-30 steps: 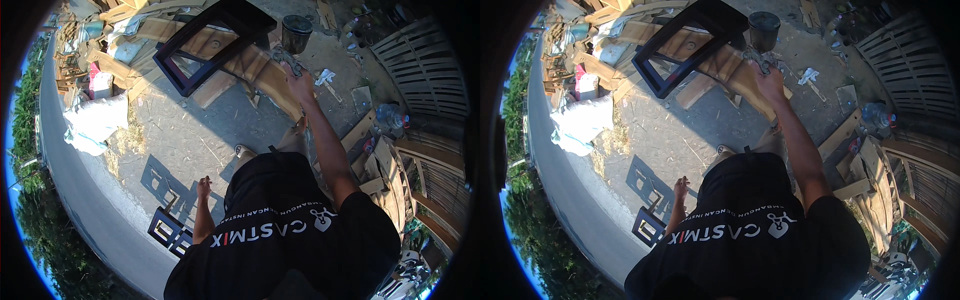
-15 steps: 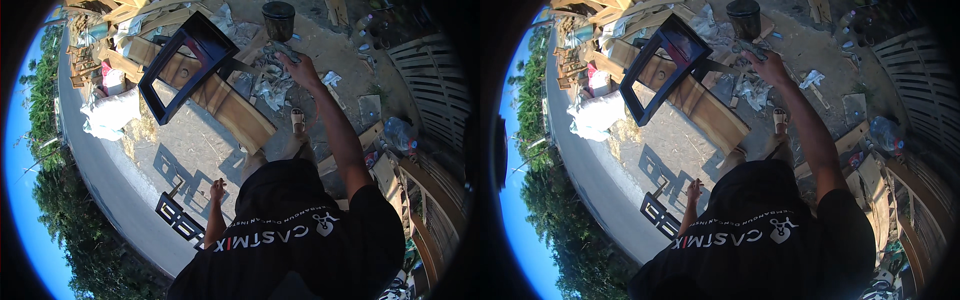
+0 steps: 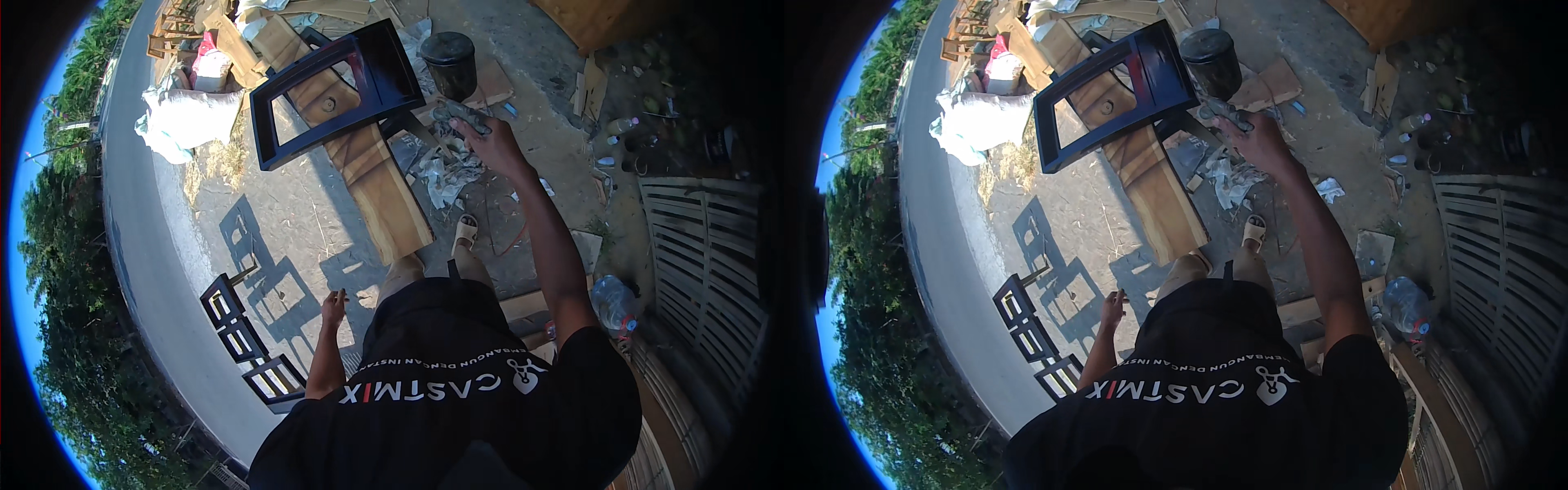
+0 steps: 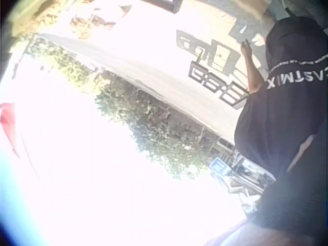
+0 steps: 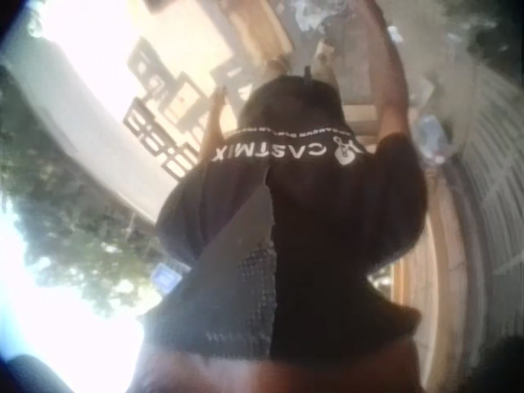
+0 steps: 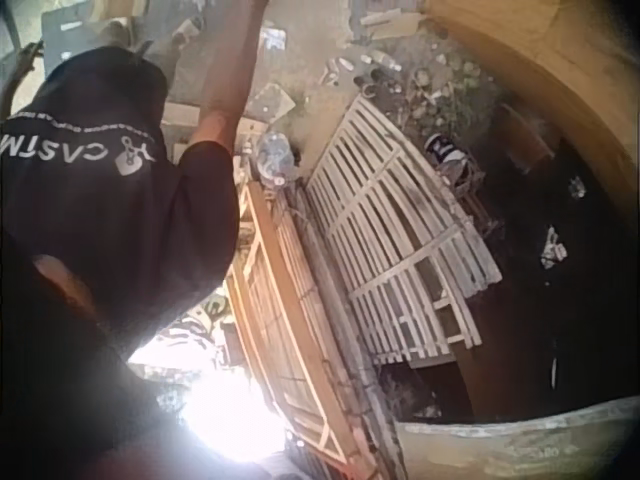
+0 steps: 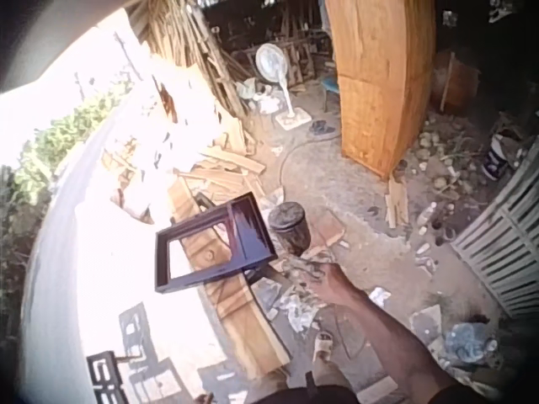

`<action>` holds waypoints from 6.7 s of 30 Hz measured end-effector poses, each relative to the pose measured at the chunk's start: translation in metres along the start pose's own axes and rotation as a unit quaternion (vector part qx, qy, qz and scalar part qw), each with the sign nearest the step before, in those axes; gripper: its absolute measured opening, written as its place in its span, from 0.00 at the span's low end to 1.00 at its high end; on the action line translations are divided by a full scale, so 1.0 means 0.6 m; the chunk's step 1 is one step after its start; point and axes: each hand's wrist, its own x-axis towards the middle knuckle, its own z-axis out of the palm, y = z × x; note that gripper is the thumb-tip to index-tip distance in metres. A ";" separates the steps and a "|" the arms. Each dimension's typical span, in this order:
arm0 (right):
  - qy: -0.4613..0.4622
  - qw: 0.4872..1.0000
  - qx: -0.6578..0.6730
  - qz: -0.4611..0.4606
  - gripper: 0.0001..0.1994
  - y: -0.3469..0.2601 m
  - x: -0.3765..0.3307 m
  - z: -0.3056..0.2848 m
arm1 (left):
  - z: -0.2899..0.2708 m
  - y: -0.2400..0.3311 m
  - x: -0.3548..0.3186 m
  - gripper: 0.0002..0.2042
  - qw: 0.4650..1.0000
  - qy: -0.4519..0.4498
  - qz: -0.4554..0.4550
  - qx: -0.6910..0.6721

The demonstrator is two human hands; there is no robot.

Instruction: The person uses a spray gun to apply a finish to wooden window frames, moving the gun across all sides of the frames and then carrying the finished frames to a row of chairs.

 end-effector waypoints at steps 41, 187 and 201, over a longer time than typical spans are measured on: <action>0.004 0.995 0.092 -0.042 0.17 -0.056 -0.074 -0.146 | 0.110 0.571 -0.061 0.12 0.924 0.150 0.268 -0.228; -0.889 -0.291 -0.230 -0.268 0.30 -0.599 0.636 1.389 | -0.891 1.278 1.463 0.19 -0.282 0.384 -0.725 -0.498; -0.828 -0.439 -0.256 -0.237 0.21 -0.669 0.808 1.417 | -0.851 1.335 1.402 0.20 -0.242 0.357 -0.724 -0.538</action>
